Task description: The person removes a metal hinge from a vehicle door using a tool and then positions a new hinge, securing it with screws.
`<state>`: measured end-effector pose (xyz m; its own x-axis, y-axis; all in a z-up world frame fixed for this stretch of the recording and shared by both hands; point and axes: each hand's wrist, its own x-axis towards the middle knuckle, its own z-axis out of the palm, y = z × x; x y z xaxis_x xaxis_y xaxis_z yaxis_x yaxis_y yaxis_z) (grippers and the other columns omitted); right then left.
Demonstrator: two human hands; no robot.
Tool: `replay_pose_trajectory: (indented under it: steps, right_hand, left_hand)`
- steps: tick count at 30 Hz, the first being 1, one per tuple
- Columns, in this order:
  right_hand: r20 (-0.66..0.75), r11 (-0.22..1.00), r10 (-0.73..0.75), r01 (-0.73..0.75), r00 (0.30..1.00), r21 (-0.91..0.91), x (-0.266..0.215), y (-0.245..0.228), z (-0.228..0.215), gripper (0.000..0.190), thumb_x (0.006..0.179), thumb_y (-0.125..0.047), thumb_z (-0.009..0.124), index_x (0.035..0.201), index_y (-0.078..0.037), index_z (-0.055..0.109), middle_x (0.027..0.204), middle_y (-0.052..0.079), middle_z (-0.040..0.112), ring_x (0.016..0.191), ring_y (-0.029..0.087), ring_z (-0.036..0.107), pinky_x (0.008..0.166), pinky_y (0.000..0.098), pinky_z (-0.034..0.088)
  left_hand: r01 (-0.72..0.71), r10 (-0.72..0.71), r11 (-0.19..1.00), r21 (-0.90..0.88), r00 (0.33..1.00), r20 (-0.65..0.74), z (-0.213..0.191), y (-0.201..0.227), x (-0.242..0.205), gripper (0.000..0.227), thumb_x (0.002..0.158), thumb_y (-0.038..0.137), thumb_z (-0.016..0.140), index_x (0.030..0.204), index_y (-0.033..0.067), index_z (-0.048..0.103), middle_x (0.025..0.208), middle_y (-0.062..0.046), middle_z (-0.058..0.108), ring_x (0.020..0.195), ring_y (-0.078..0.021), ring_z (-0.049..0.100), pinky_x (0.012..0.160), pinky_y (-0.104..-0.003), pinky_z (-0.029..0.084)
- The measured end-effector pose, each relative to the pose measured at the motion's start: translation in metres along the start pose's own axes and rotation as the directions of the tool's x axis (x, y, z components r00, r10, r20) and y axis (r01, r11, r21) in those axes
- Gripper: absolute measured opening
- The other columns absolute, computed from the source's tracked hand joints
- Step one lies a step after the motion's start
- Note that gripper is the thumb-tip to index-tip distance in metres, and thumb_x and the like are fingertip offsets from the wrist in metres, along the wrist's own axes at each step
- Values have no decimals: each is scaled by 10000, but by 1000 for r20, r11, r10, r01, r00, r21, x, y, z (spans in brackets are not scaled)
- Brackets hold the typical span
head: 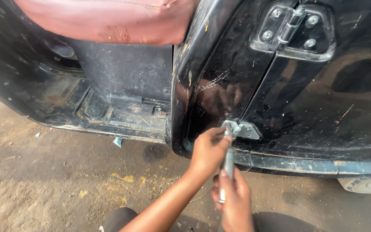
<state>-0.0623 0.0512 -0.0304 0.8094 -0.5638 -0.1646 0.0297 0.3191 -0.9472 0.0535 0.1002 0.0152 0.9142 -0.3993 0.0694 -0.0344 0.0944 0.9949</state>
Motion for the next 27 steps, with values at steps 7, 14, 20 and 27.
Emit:
replay_pose_trajectory:
  steps: [7,14,20,27]
  right_hand:
    - [133,935,214,-243,968,260,0,-29,-20,374,994,-379,533,1280,-138,537,778,64,537,503,86,437,379,213,243]
    - [63,960,255,-260,965,107,8,-30,-33,273,983,-433,526,1148,-217,498,720,101,560,462,123,472,324,232,264]
    - [315,-54,-787,450,530,-891,4,44,-61,543,1018,-357,544,1423,-1,478,1276,262,658,1029,421,714,788,468,586]
    - [-68,350,-547,154,834,-924,3,48,-38,476,926,-298,555,1298,-18,653,914,210,764,873,345,771,742,440,609]
  left_hand:
    - [352,-86,858,-374,817,571,4,-27,-5,394,1061,327,570,991,-41,692,918,-173,760,780,-205,720,729,-304,585]
    - [352,-66,753,-556,881,468,27,-36,-10,213,1039,210,583,974,18,516,738,-90,643,671,-223,690,562,-332,571]
    - [365,-218,793,-487,917,333,40,-36,-14,194,1010,194,594,1002,40,476,672,-79,577,500,-191,587,451,-336,506]
    - [637,-222,436,-636,761,610,10,-26,-7,281,1033,254,659,980,76,447,682,-40,519,524,-143,527,581,-352,569]
